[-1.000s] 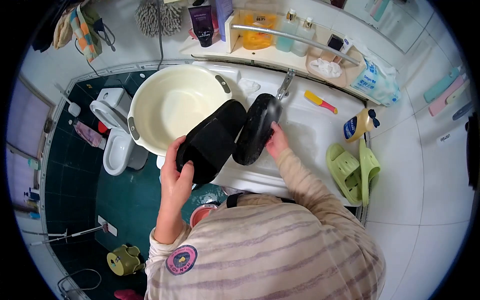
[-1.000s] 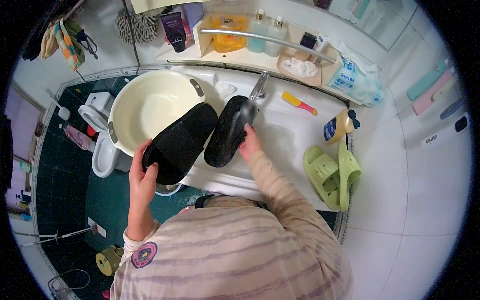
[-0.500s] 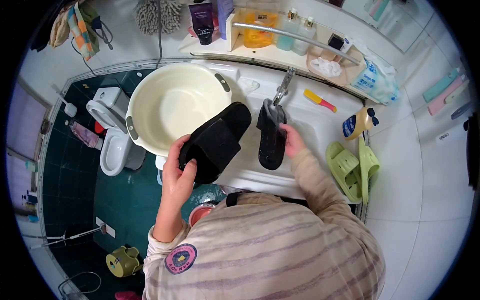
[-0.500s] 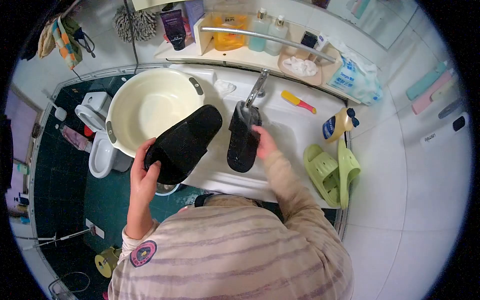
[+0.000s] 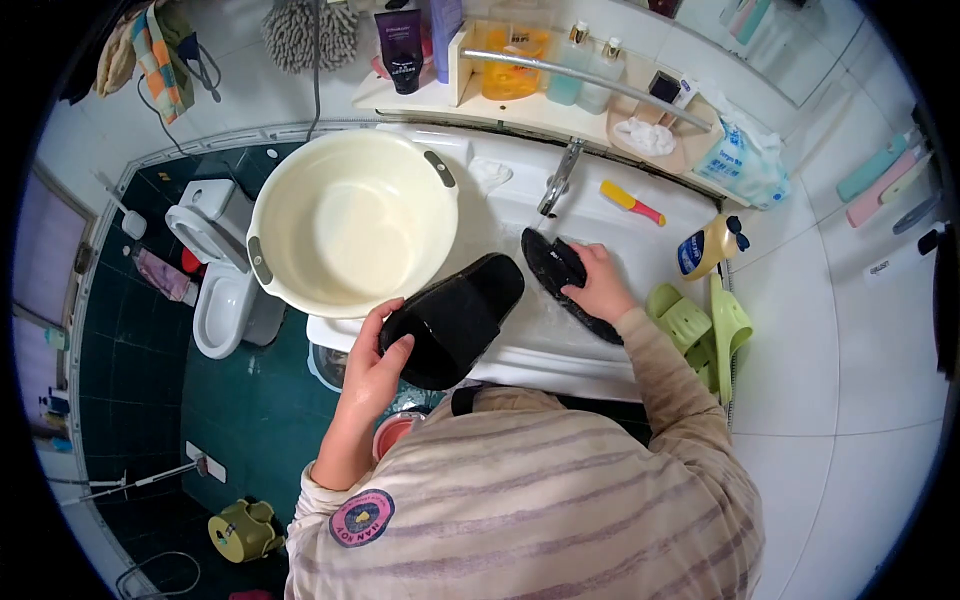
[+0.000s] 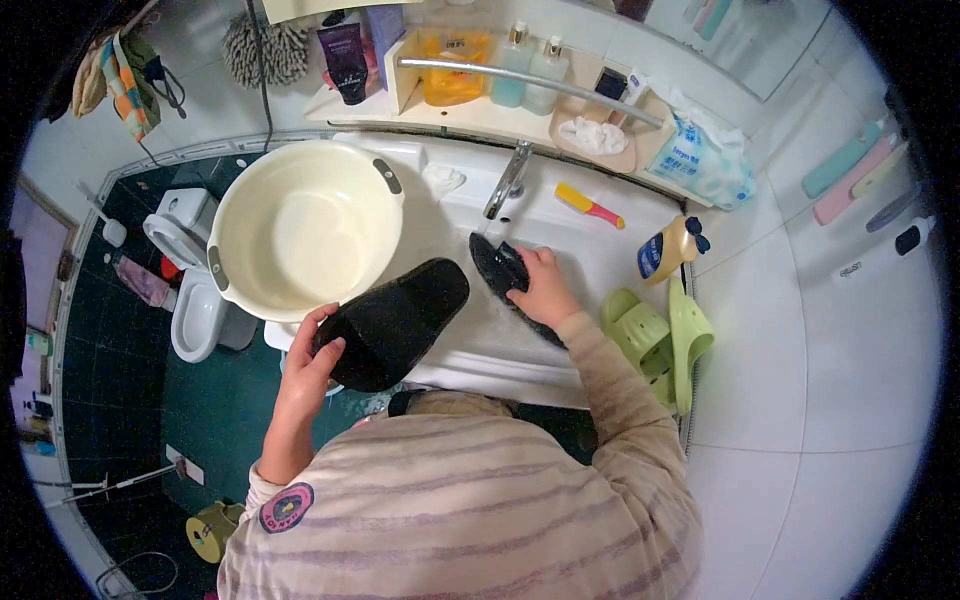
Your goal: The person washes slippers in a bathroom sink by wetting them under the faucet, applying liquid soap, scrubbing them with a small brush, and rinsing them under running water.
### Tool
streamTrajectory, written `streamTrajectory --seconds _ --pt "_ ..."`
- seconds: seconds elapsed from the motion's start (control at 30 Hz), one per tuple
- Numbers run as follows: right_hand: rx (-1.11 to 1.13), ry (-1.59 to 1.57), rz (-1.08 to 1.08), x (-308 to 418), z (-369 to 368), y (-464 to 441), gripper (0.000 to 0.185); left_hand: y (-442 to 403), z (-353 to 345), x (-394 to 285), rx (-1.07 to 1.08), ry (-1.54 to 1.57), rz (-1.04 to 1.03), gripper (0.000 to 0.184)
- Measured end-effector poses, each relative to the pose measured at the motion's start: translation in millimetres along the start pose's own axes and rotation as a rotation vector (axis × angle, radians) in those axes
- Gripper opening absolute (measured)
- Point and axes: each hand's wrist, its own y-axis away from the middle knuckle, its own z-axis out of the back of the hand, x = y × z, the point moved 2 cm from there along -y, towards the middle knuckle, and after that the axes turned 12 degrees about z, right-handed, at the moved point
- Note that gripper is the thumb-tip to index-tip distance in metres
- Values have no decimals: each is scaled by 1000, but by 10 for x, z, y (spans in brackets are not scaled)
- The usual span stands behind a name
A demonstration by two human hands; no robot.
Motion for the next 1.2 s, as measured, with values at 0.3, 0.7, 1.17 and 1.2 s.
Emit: streamTrajectory --seconds 0.3,0.7,1.17,1.2 --pt "-107 421 451 -67 -215 -34 56 -93 79 429 26 245 360 36" --pt "-246 405 522 -368 -330 -43 62 -325 41 686 153 366 404 32" --pt "-406 169 592 128 -427 -160 76 -225 35 467 145 274 390 43" --pt "-410 170 589 115 -430 -173 76 -216 27 444 128 257 388 44"
